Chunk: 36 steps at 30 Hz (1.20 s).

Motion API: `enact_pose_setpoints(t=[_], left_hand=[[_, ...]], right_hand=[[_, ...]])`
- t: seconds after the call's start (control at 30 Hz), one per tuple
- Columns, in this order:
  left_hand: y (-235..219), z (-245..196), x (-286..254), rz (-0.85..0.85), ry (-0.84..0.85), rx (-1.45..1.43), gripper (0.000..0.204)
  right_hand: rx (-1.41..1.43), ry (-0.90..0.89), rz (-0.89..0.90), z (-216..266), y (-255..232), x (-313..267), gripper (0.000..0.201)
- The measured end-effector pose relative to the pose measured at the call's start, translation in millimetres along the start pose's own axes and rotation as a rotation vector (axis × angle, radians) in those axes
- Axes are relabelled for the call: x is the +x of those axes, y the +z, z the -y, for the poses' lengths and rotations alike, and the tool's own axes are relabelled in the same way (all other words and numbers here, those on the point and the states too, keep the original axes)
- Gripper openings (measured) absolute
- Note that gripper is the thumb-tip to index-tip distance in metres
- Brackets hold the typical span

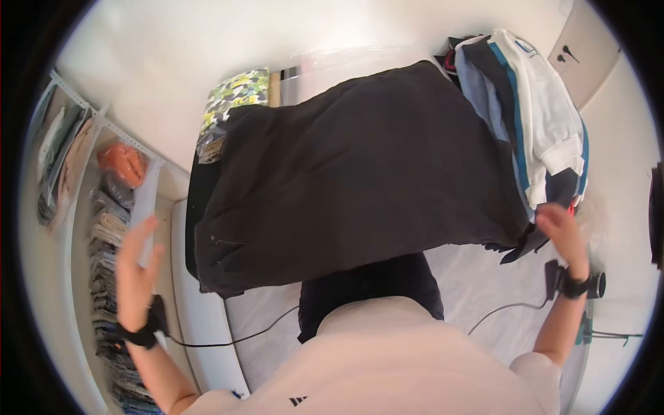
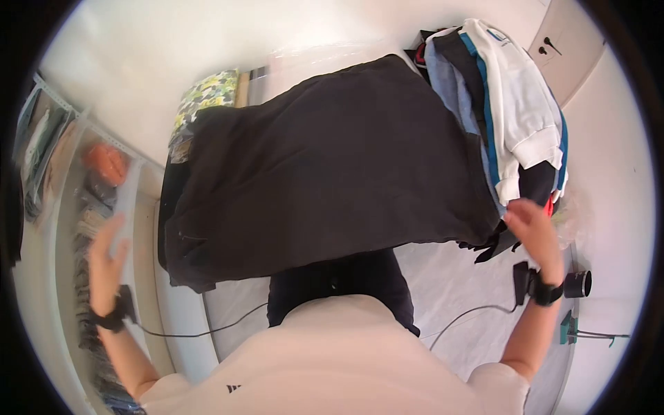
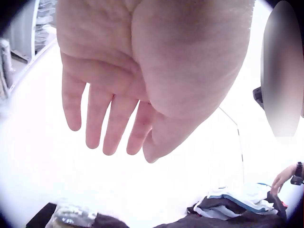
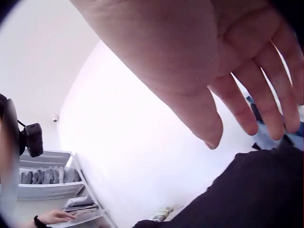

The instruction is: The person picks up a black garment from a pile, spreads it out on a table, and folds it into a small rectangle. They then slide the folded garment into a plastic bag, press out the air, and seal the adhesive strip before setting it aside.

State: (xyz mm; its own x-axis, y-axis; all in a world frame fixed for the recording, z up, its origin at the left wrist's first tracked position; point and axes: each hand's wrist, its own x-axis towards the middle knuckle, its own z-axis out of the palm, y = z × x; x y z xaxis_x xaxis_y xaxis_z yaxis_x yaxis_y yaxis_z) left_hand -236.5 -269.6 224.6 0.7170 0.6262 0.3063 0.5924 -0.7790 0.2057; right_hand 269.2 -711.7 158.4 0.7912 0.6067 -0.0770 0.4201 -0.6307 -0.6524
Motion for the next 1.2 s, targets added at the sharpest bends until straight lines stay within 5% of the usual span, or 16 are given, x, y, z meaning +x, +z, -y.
enact_pose_setpoints(t=[0.07, 0.1, 0.13, 0.2, 0.23, 0.37, 0.57, 0.73, 0.87, 0.93, 1.07, 1.2], left_hand=[[-28, -1, 33, -0.075, 0.050, -0.008, 0.038], [-26, 6, 42, -0.095, 0.135, 0.054, 0.036], [-30, 3, 63, -0.113, 0.146, 0.048, 0.036], [-45, -6, 119, 0.096, -0.173, -0.238, 0.034], [-38, -7, 136, 0.073, -0.163, -0.243, 0.034], [45, 26, 215, 0.101, 0.217, -0.110, 0.036], [155, 33, 269, 0.238, 0.218, -0.035, 0.041], [179, 24, 274, 0.148, 0.245, 0.074, 0.050], [168, 15, 273, 0.183, 0.225, 0.072, 0.042], [168, 27, 273, 0.193, 0.188, 0.016, 0.029], [145, 43, 260, -0.100, 0.267, -0.006, 0.022], [118, 45, 223, -0.317, 0.296, -0.054, 0.022]], right_hand=[[-0.119, -0.097, -0.012, 78, -22, 16, 0.025], [-0.201, -0.197, -0.094, 69, -24, 22, 0.026], [-0.146, -0.216, 0.086, 118, -36, 57, 0.028], [-0.045, -0.245, 0.111, 157, -31, 104, 0.028], [-0.068, -0.282, 0.157, 174, -26, 131, 0.028], [-0.301, -0.395, 0.208, 212, 20, 260, 0.028], [-0.582, -0.466, 0.119, 190, 133, 413, 0.041], [-0.773, -0.325, 0.158, 181, 172, 430, 0.073], [-0.777, -0.366, 0.179, 177, 169, 430, 0.052], [-0.704, -0.287, 0.404, 180, 157, 431, 0.034], [-0.435, -0.576, -0.261, 174, 118, 412, 0.019], [-0.246, -0.667, -0.439, 190, 78, 320, 0.017]])
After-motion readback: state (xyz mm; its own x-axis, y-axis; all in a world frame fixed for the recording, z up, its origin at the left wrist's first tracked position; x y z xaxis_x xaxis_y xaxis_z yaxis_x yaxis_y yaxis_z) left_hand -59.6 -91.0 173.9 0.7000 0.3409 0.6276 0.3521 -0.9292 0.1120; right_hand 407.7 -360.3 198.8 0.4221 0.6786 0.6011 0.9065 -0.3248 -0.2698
